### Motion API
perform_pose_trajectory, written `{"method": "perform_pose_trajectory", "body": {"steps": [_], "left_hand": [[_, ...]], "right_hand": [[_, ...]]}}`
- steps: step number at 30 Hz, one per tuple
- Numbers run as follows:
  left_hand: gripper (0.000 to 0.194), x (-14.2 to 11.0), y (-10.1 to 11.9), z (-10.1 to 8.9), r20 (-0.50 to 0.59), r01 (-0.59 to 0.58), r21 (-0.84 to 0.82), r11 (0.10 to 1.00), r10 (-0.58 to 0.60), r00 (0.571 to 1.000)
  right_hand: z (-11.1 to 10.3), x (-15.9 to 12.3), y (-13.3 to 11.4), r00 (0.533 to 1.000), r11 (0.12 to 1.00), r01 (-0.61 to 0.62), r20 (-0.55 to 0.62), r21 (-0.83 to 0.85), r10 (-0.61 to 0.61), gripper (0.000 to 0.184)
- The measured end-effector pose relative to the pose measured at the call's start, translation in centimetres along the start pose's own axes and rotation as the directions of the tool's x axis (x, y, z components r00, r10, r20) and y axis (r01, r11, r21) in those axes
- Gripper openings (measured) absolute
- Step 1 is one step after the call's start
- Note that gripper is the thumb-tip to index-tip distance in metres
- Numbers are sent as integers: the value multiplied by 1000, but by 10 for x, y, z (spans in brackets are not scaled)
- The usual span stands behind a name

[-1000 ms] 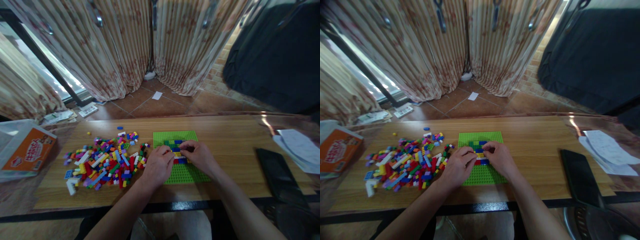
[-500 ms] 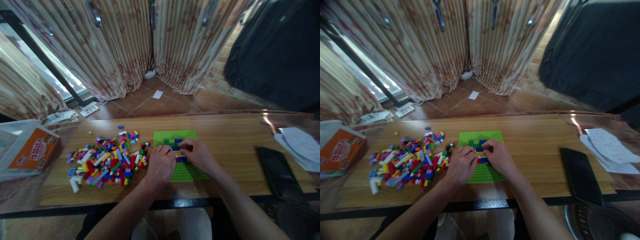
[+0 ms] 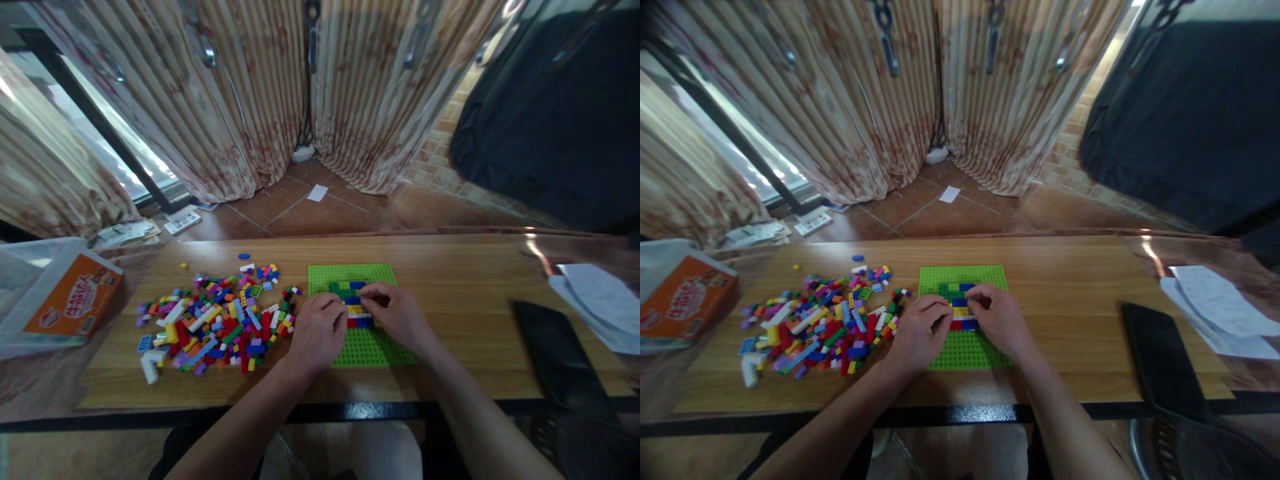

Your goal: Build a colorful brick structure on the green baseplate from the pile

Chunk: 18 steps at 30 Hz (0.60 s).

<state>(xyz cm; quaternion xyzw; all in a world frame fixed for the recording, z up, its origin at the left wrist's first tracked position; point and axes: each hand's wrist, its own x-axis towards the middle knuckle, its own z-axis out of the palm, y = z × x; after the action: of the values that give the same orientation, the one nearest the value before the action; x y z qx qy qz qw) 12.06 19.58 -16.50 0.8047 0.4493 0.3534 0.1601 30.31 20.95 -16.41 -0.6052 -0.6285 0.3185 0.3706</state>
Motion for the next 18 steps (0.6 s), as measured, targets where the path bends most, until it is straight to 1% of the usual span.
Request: {"method": "perform_pose_trajectory", "body": {"steps": [3, 6, 8, 11, 14, 16, 18], "left_hand": [[16, 2, -5, -6, -55, 43, -59, 997, -46, 997], [15, 6, -10, -13, -80, 89, -60, 994, -94, 992], [15, 8, -15, -17, -82, 124, -62, 990, -129, 988], [14, 12, -20, -22, -99, 156, -65, 986, -162, 982], [14, 13, -25, -25, -135, 173, -57, 983, -180, 975], [14, 14, -28, -27, -146, 185, -48, 982, -190, 971], [14, 14, -30, -28, -153, 194, -45, 980, -198, 968]], "right_hand": [[-3, 0, -1, 996, 999, -4, -85, 35, 7, 20], [-9, 2, -2, 978, 999, -30, -205, -38, 22, 24], [-13, 3, -2, 970, 994, -41, -242, -98, 16, 26], [-15, 3, -1, 979, 987, -7, -204, -163, -26, 31], [-10, 1, -2, 983, 964, 127, -98, -235, -153, 38], [-3, -2, -5, 973, 930, 219, -10, -295, -232, 47], [5, -5, -10, 968, 892, 245, 40, -379, -249, 60]]}}
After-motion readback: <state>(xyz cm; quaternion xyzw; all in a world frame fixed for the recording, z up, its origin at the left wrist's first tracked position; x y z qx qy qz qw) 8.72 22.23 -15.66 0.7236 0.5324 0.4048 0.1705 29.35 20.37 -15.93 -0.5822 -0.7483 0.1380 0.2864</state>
